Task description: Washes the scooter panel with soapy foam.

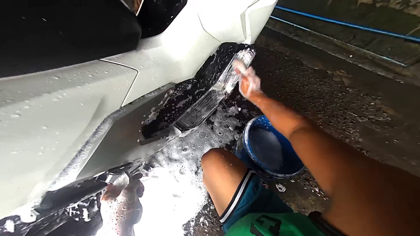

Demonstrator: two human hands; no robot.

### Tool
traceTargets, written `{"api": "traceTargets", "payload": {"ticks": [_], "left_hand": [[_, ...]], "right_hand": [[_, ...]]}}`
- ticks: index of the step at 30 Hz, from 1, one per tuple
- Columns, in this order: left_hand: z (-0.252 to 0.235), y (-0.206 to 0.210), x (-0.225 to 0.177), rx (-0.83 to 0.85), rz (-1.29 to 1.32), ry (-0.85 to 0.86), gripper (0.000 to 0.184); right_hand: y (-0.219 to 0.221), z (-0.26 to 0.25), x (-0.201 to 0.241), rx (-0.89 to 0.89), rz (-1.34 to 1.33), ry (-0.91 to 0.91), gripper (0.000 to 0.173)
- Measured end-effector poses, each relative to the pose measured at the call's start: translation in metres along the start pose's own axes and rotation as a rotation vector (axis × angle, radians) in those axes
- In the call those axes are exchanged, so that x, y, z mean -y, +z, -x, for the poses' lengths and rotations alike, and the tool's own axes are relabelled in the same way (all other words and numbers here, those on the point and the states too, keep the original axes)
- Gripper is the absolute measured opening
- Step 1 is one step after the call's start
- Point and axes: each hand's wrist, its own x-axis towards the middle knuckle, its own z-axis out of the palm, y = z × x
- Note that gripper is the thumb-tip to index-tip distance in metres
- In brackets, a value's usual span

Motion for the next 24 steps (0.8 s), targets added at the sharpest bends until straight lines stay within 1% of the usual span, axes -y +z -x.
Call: {"api": "traceTargets", "payload": {"ticks": [1,3,4,5,7,8,9,10,11,12,13,14,15,16,17,18,20,21,22,23,24], "left_hand": [[-0.001,0.0,0.001,0.0,0.002,0.003,0.021],[0.0,0.001,0.002,-0.006,0.005,0.01,0.021],[0.001,0.001,0.003,-0.008,0.006,0.008,0.021],[0.001,0.002,0.002,-0.006,0.007,0.009,0.021],[-0.003,0.001,0.0,-0.007,0.003,0.014,0.02],[-0.003,0.001,0.001,-0.006,0.002,0.01,0.02],[-0.001,0.002,0.002,-0.004,-0.002,0.003,0.02],[0.0,0.002,0.002,-0.004,-0.006,0.0,0.02],[0.0,0.001,0.002,-0.009,-0.007,0.004,0.02],[0.0,0.0,0.002,-0.012,-0.008,0.007,0.019],[0.001,0.0,0.002,-0.006,-0.007,0.006,0.019],[0.001,0.001,0.003,0.003,-0.003,0.009,0.019],[0.001,0.002,0.002,0.003,0.001,0.013,0.02],[0.001,0.002,0.001,-0.002,0.003,0.013,0.019],[0.001,0.001,0.001,-0.008,-0.001,0.012,0.019],[0.002,0.002,0.001,-0.003,-0.01,0.009,0.018],[0.004,0.003,-0.001,-0.008,-0.043,-0.005,0.019],[0.003,0.003,-0.001,-0.019,-0.044,-0.009,0.019],[0.003,0.002,-0.002,-0.022,-0.036,-0.015,0.019],[0.002,0.002,-0.003,-0.022,-0.029,-0.019,0.02],[0.002,0.003,-0.003,-0.023,-0.022,-0.023,0.02]], "right_hand": [[0.02,0.017,0.014,0.056,-0.03,-0.024,0.048],[0.054,0.053,0.047,0.236,-0.096,-0.022,0.053],[0.06,0.064,0.063,0.312,-0.115,-0.005,0.057],[0.056,0.073,0.074,0.375,-0.133,-0.014,0.056],[0.042,0.077,0.077,0.455,-0.148,-0.144,0.059],[0.042,0.068,0.067,0.451,-0.155,-0.172,0.061],[0.046,0.055,0.052,0.425,-0.166,-0.142,0.063],[0.051,0.043,0.043,0.397,-0.166,-0.071,0.06],[0.054,0.037,0.047,0.379,-0.166,-0.012,0.056],[0.058,0.045,0.06,0.36,-0.179,-0.003,0.055],[0.058,0.066,0.076,0.344,-0.201,-0.049,0.055],[0.054,0.094,0.091,0.326,-0.228,-0.124,0.054],[0.045,0.121,0.104,0.343,-0.276,-0.22,0.05],[0.04,0.138,0.111,0.378,-0.302,-0.311,0.046],[0.04,0.141,0.11,0.432,-0.33,-0.348,0.044],[0.043,0.133,0.1,0.458,-0.352,-0.312,0.044],[0.055,0.087,0.069,0.403,-0.224,-0.152,0.057],[0.06,0.066,0.061,0.371,-0.178,-0.063,0.056],[0.061,0.059,0.066,0.35,-0.16,-0.017,0.054],[0.058,0.073,0.08,0.322,-0.187,-0.033,0.052],[0.05,0.098,0.101,0.321,-0.24,-0.091,0.05]]}}
